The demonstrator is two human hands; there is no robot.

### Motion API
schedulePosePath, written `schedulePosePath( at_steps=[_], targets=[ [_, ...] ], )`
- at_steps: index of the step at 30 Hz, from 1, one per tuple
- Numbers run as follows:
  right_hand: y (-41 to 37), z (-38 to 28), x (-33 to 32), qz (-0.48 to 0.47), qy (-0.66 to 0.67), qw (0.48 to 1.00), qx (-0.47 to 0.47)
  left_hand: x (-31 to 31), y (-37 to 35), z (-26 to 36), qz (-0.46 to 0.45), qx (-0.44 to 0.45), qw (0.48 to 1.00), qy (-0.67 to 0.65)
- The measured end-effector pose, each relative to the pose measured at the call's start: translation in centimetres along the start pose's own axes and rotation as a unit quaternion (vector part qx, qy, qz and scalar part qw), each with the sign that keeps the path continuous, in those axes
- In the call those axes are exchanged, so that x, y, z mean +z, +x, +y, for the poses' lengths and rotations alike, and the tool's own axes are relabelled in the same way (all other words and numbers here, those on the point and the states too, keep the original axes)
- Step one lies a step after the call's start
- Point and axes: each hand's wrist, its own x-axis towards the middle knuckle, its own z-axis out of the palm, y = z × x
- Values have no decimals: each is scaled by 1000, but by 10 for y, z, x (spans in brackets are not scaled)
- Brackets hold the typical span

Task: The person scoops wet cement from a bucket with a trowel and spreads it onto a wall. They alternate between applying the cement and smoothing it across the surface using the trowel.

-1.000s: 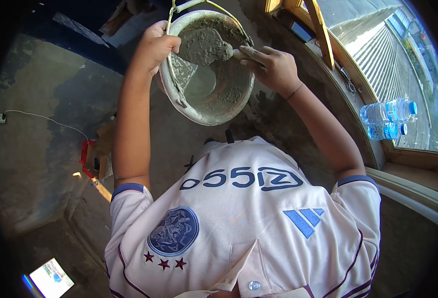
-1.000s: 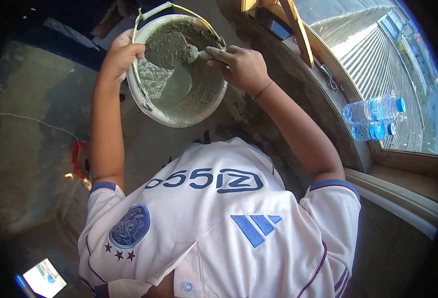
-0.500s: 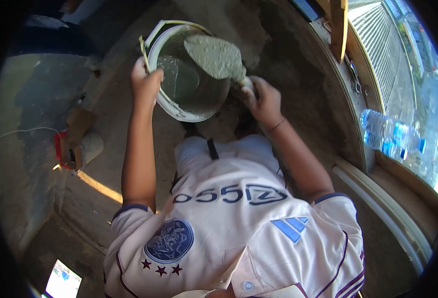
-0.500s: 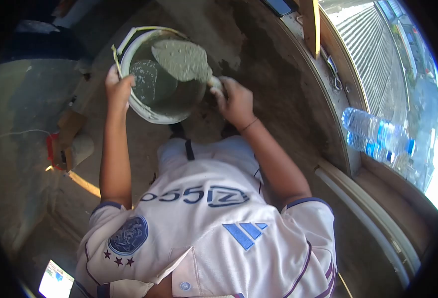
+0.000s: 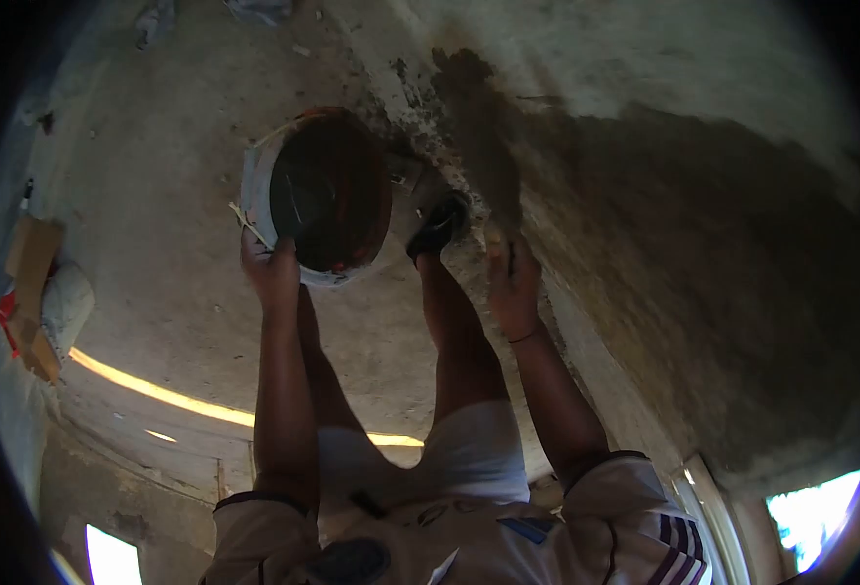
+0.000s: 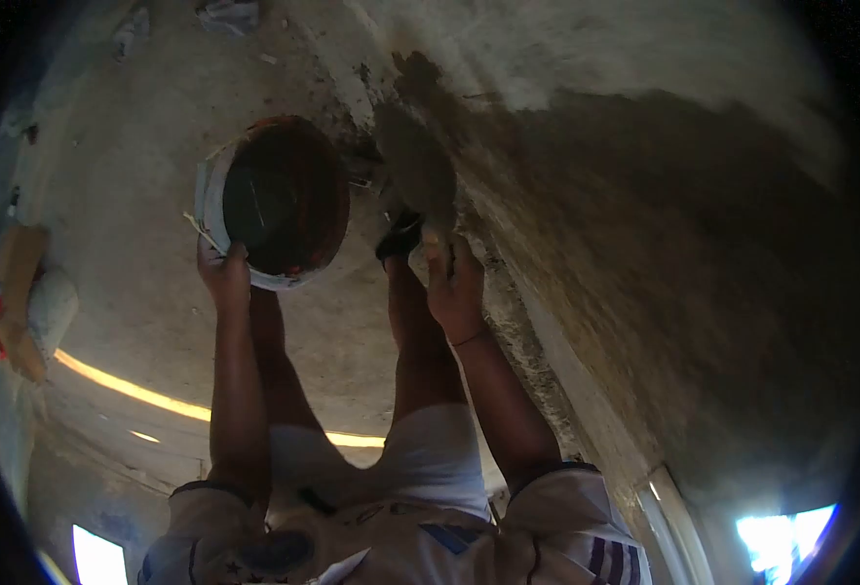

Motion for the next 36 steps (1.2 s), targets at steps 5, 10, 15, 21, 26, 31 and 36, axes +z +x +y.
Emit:
schedulePosePath(
  at_steps=[5, 10, 15, 21, 26, 31, 36],
  targets=[
    [32, 18, -5, 12, 22, 999, 40, 13, -19, -41, 12, -58, 995, 79],
    [83, 40, 39, 0, 57, 998, 38, 4, 11, -92, 19, -69, 993, 96],
    [87, 54, 32, -17, 145, 980, 138, 12, 13, -113, 0, -77, 987, 140],
    [89, 35, 23, -17, 170, 972, 159, 16, 23, -115, -3, -31, 989, 141],
    [66, 16, 19, 11, 237, 959, 156, 24, 25, -97, 23, -47, 992, 119],
    [64, 39, 25, 14, 193, 979, 67, 22, 25, -132, 24, -36, 992, 122],
    [92, 67, 48, -27, 57, 993, 103, 18, 20, -139, 21, -50, 991, 121]
  ],
)
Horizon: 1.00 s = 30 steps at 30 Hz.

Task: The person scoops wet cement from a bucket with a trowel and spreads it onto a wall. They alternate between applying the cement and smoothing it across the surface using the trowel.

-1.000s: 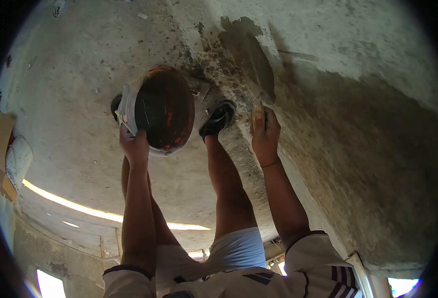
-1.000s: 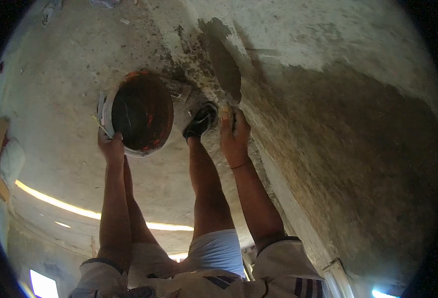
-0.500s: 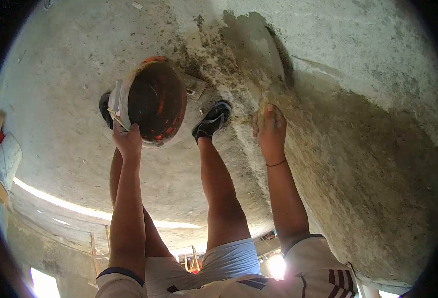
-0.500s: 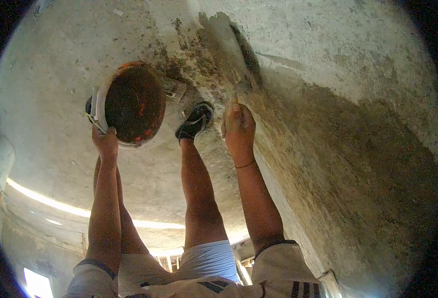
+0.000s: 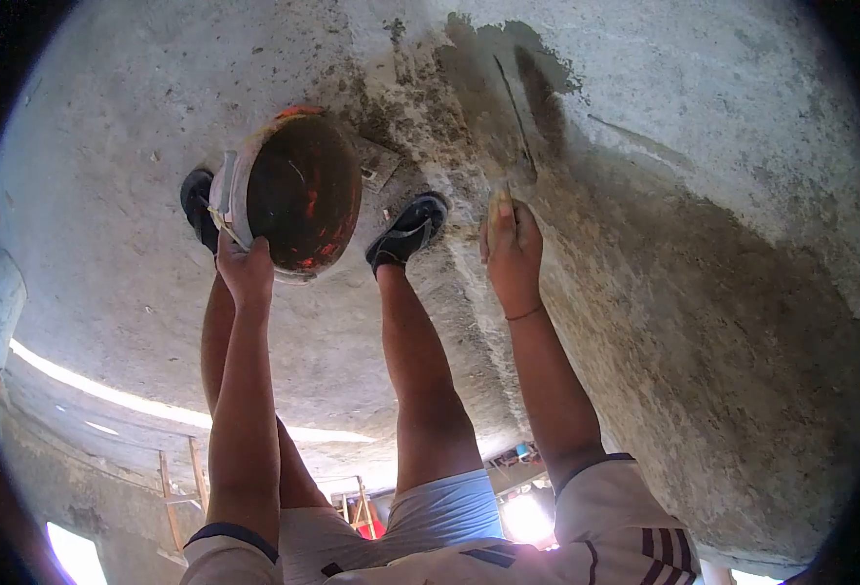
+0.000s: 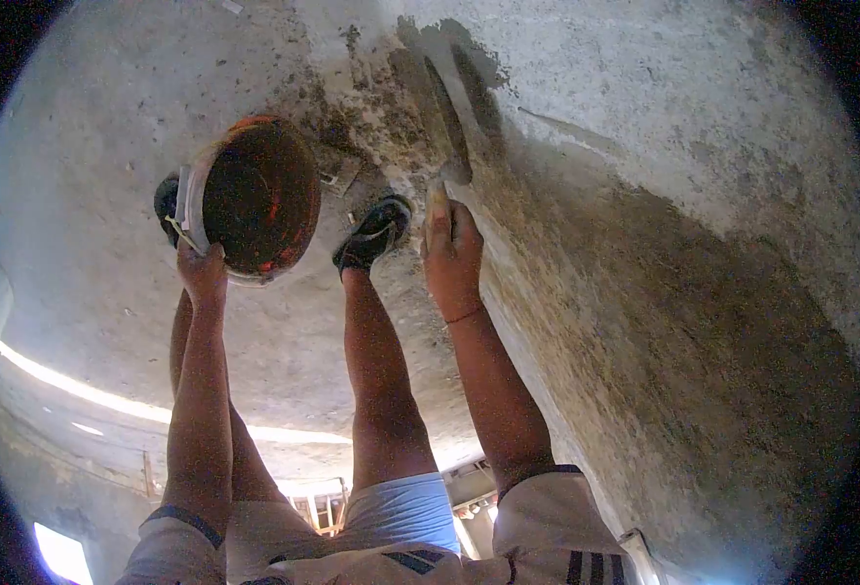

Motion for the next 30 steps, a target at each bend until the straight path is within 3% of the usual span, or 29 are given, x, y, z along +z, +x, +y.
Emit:
schedulePosePath(
  at_steps=[6, 9, 11, 13, 16, 18, 20, 30],
  targets=[
    [3, -15, 2, 56, 126, 989, 51, 2, -3, 3, -16, 1, 1000, 20],
    [-16, -27, -4, 44, 135, 990, 10, 2, -5, 4, -23, -7, 1000, 7],
    [-23, -27, -7, 54, 137, 989, -13, 3, -3, 0, -18, 44, 999, 7],
    [-24, -27, -8, 67, 138, 987, -38, 4, -4, 5, -20, 12, 1000, 11],
    [-18, -23, -5, -2, 158, 987, 19, 7, -6, 11, -15, -23, 1000, -4],
    [-13, -12, -2, -50, 80, 994, 55, 8, -5, 11, -8, -27, 999, -22],
    [-6, -4, -1, -51, 87, 994, 43, 7, -5, 6, -12, 13, 1000, -24],
    [-31, -9, -16, 11, 177, 983, 58, 6, -5, 1, -19, 28, 999, 5]
  ],
)
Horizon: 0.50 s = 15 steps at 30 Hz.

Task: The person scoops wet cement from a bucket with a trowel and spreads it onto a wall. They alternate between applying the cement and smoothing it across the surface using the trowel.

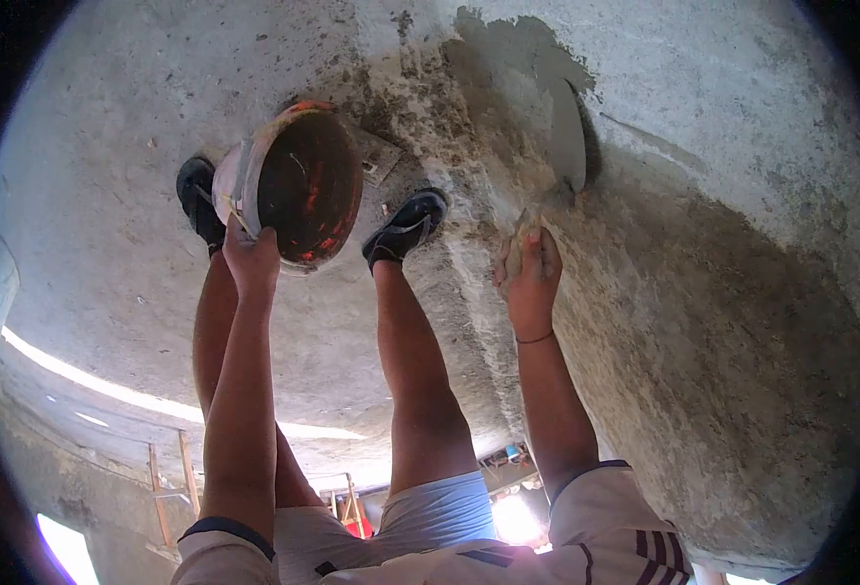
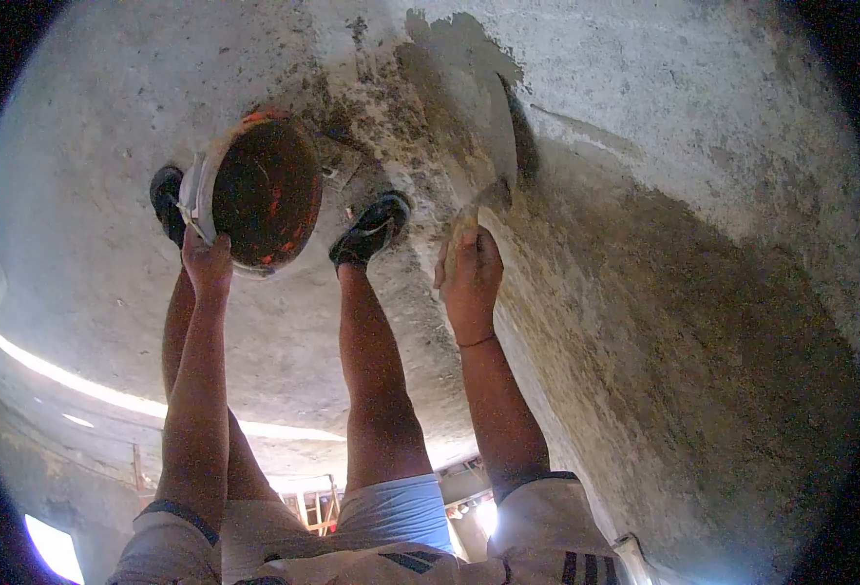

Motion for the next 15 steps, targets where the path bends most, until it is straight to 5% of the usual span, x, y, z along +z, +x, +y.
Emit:
schedulePosePath(
  at_steps=[9, 12, 15],
  targets=[
    [38, 18, 12, 4, -247, 966, -78, 1, -1, -2, 11, -16, 1000, 16],
    [40, 7, 18, 32, -105, 994, 7, -2, 0, -1, -10, 9, 1000, 9],
    [19, 6, 22, 81, -131, 985, -76, -3, -1, -2, -9, 9, 999, 29]
  ],
)
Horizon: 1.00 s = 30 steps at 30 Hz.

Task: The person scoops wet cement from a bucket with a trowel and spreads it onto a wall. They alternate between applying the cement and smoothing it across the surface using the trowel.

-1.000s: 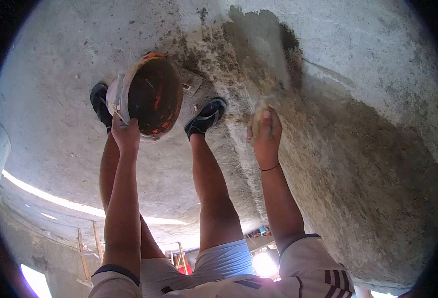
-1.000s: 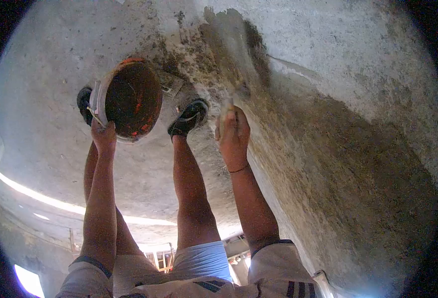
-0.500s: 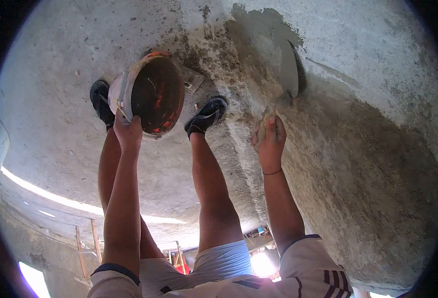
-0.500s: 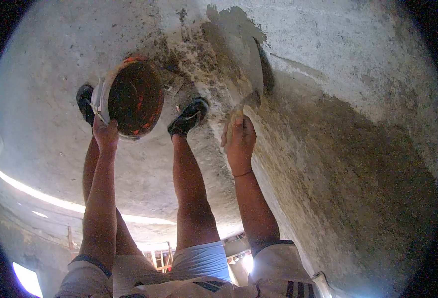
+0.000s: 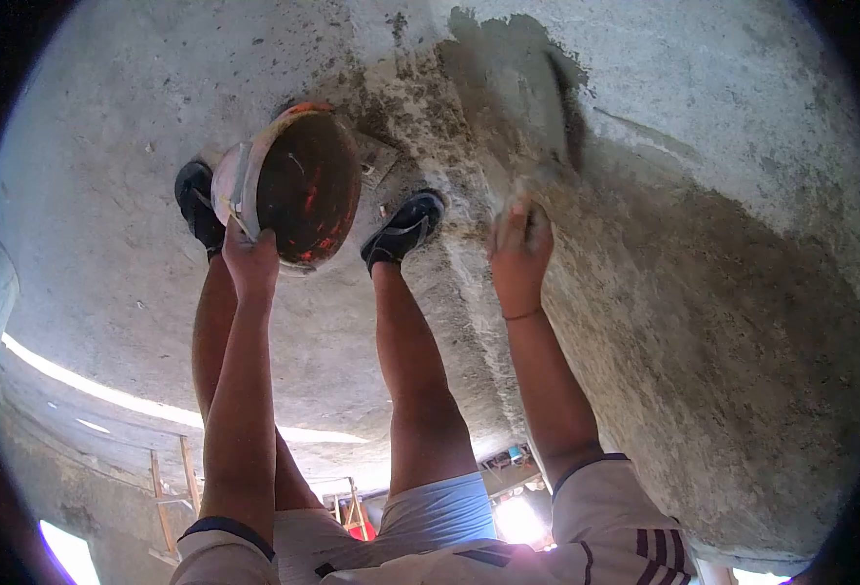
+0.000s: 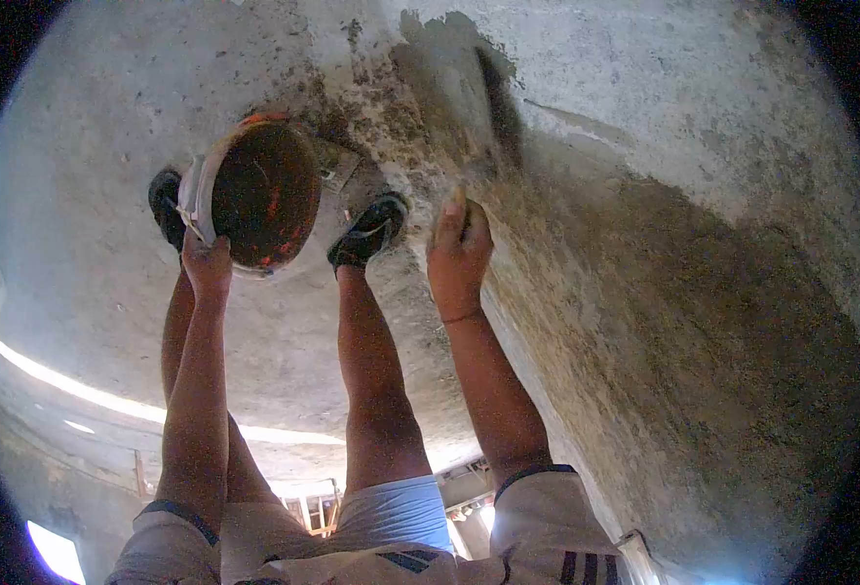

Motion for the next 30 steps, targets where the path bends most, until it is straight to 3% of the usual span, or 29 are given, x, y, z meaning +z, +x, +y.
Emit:
schedulePosePath(
  at_steps=[1, 3, 5, 7, 9, 17, 19, 23, 27, 30],
  targets=[
    [-9, -5, -2, -3, -1, 1000, 1, 0, 0, -2, 2, 2, 1000, -10],
    [-17, -16, -11, -6, 117, 992, -45, 7, -3, 1, 5, 3, 1000, -22],
    [-17, -9, -14, -36, 99, 991, -88, 8, -3, 13, 10, -52, 999, -9],
    [-13, -7, -13, -64, 84, 986, -131, 8, -2, 7, 3, -50, 999, -6],
    [-1, -8, -7, -136, 7, 990, -25, 8, 0, 3, -4, -47, 999, -3],
    [34, -7, 0, -117, 39, 991, 51, 9, 8, 2, -2, 13, 999, -42],
    [13, -13, -4, -36, 122, 988, -88, 6, 9, 9, -10, -2, 1000, 0],
    [-2, -32, -17, -17, 139, 979, -148, 10, 8, 11, 7, 4, 1000, 17],
    [-4, -20, -17, -85, 53, 994, -36, 13, 12, 6, 1, 28, 1000, -11],
    [2, -11, -18, -119, 42, 992, 27, 11, 13, 13, -2, 4, 998, 55]
  ],
)
